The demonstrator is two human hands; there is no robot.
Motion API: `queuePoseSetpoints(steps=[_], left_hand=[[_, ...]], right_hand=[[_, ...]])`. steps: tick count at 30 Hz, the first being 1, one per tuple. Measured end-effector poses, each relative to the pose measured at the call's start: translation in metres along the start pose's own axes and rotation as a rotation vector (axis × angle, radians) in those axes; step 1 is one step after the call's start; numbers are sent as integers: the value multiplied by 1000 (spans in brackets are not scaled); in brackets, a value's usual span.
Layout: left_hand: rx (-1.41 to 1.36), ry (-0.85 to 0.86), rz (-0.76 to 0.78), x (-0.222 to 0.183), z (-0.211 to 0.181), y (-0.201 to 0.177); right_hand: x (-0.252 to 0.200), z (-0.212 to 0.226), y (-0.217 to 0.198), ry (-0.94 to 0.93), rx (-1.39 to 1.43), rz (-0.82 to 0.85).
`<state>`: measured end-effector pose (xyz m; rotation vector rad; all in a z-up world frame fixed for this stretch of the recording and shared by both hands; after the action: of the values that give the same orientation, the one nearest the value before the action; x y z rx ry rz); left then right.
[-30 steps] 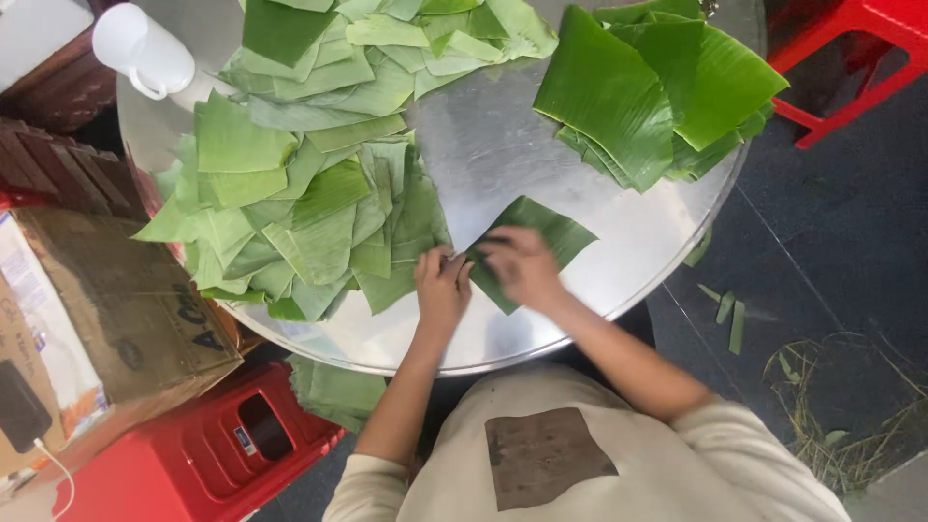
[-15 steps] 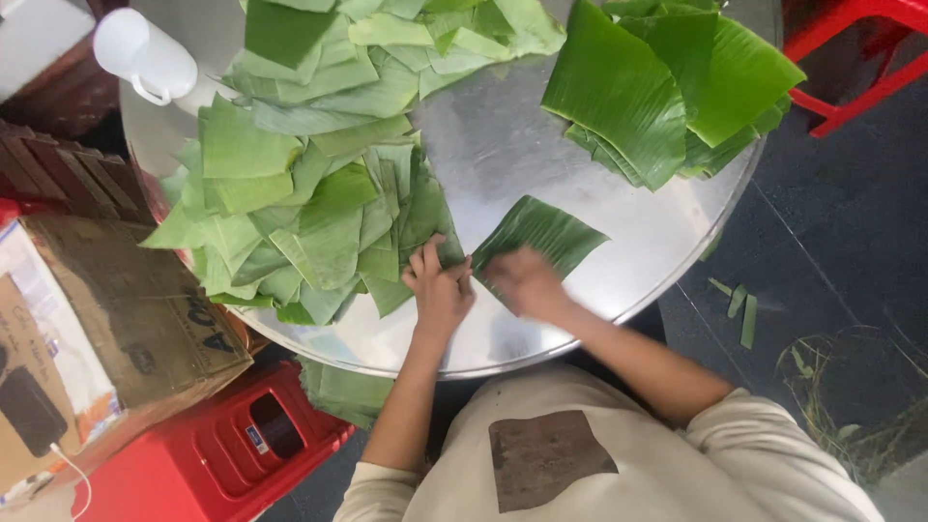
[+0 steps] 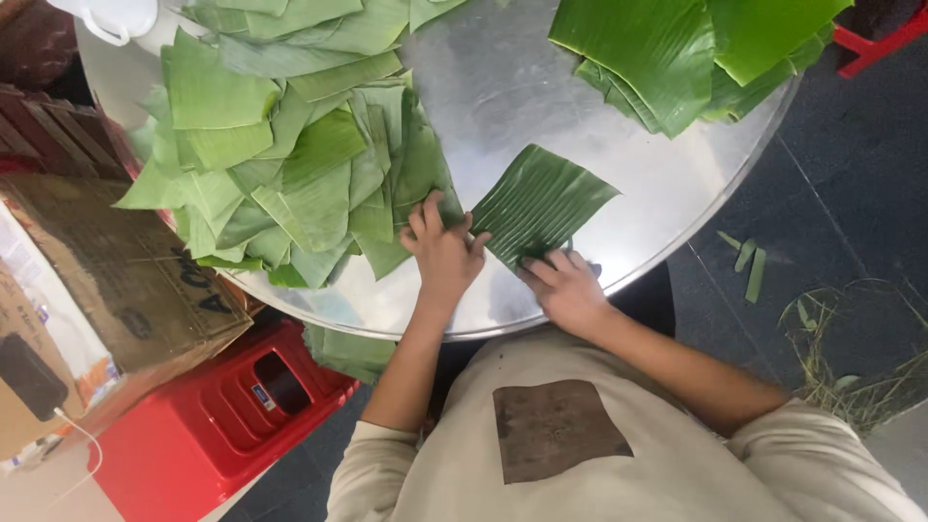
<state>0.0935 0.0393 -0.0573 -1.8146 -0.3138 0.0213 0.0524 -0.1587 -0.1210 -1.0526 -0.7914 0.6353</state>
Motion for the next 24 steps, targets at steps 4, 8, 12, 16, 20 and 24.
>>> queuePoseSetpoints(steps=[4,8,12,16,20,24], left_hand=[[10,-21,30,-4,-9,-1],[38,-35,32,-5,-8,-2],[47,-27,27,-6,-6,7],[35,-31,30,-2,-11,-5],[41,-38,44,-5,-12,-2],[41,-43,44,-4,-13,-4]], right_hand=[[-3,-50,-1,163,-76,-79],[1,-25,17,60,-131,4],[24,-36,-28,138,-203,-106],[6,-5,-20,50,-56,-77],[-10,-46,1,176,-171,-64],[-2,6,-12,80,-32,0]])
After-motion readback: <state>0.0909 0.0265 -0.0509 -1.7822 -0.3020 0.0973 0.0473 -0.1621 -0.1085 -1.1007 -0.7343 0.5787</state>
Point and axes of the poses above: each hand's wrist, its own x-axis towards the middle knuckle, its own y-axis out of the palm, z = x × y, the point moved 8 cm from there along x, towards the middle knuckle, and after that the axes turned 4 degrees about x, right-handed, at the moved point
